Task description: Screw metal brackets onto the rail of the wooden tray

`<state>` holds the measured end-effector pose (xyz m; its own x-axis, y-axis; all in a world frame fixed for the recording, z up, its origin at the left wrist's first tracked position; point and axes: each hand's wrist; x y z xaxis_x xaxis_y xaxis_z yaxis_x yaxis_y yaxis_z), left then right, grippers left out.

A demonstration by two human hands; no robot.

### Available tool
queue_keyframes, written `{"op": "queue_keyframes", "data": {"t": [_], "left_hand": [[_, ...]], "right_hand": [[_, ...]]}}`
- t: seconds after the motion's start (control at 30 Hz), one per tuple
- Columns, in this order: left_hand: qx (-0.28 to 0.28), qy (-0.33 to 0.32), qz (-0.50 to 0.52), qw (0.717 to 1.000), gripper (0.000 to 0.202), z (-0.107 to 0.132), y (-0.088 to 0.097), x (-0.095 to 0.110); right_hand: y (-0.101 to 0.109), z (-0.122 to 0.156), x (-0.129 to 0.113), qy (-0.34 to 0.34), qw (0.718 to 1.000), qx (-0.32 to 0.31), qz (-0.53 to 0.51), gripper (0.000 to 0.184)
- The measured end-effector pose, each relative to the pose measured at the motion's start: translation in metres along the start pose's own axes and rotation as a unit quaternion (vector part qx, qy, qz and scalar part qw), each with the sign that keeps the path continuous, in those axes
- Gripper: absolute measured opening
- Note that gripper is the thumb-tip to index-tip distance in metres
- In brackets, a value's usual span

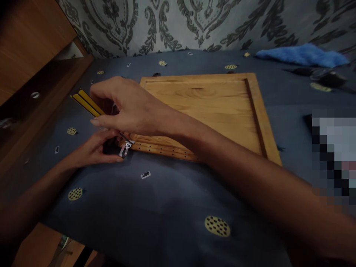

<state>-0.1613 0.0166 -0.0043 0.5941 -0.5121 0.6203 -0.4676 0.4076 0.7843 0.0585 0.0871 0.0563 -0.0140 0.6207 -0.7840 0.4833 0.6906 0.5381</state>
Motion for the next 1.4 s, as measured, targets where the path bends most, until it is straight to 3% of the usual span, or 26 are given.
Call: {"op": "queue_keyframes", "data": {"t": [0.6, 0.77, 1.4], "left_hand": [[0.014, -0.009, 0.023, 1.000, 0.043, -0.001, -0.003, -0.002], [0.007, 0.002, 0.028, 1.000, 0.045, -0.002, -0.002, 0.000], [-0.003, -0.005, 0.027, 1.000, 0.045, -0.003, 0.000, 0.004]], "right_hand": [[-0.022, -0.004, 0.006, -0.056, 0.990, 0.125, -0.029, 0.036], [-0.022, -0.004, 0.008, -0.067, 0.986, 0.148, -0.028, 0.031], [-0.017, -0.005, 0.013, -0.093, 0.984, 0.152, -0.020, 0.030]]}}
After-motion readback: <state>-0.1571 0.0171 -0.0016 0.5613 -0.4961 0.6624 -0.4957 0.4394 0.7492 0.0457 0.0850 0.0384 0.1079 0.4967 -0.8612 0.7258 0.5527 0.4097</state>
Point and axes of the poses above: each hand's wrist, its own z-axis away from the middle knuckle, its own y-axis out of the back of the hand, x = y × z, and after that the axes turned 9 degrees about -x, right-handed
